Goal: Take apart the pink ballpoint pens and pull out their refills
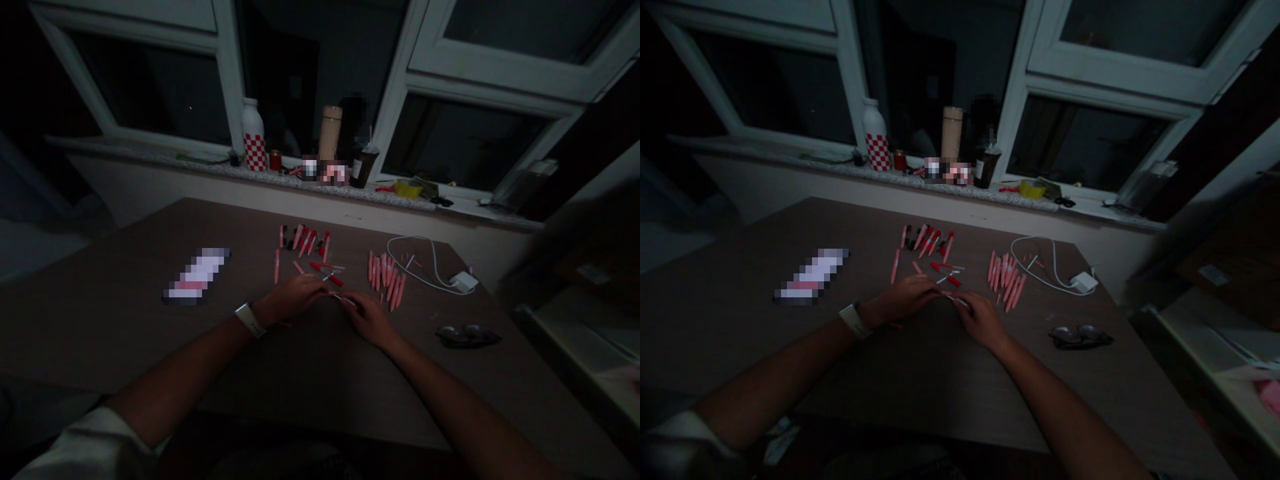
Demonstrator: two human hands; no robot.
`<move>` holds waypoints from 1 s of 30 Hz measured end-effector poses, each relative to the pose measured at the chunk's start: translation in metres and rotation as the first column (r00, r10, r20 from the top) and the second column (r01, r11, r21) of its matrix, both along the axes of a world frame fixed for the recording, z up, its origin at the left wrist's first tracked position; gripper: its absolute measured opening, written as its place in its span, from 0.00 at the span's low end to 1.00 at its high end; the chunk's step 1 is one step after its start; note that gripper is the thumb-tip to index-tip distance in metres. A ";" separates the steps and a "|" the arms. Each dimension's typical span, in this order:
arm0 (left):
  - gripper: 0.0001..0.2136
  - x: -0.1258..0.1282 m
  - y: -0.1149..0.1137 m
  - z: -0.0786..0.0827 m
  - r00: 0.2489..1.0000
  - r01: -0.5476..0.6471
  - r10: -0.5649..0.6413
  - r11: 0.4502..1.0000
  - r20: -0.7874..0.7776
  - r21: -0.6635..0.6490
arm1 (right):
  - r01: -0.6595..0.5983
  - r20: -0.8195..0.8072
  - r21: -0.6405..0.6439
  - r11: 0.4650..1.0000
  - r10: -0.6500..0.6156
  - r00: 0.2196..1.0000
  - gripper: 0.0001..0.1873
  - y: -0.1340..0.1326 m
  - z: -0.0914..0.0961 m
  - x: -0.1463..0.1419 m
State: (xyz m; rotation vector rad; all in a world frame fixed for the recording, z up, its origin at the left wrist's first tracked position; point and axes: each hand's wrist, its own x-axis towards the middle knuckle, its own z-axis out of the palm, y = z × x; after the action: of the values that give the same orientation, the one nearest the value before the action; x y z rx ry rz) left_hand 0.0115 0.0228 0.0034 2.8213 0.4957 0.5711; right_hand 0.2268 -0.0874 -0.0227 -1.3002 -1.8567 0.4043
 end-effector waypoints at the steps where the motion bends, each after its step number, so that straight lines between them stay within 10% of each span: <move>1: 0.09 0.000 0.000 0.000 1.000 0.004 -0.004 1.000 0.001 0.003 | -0.011 0.004 -0.003 1.000 0.011 1.000 0.15 0.000 0.000 0.000; 30: 0.10 0.001 0.002 -0.006 0.998 0.043 -0.047 0.996 0.042 0.075 | -0.015 0.102 0.032 0.999 0.011 0.995 0.17 0.000 -0.001 -0.002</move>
State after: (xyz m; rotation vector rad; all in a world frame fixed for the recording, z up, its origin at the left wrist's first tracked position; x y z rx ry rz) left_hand 0.0123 0.0244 -0.0027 2.8748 0.4100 0.6532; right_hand 0.2250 -0.0878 -0.0238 -1.3087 -1.9493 0.3180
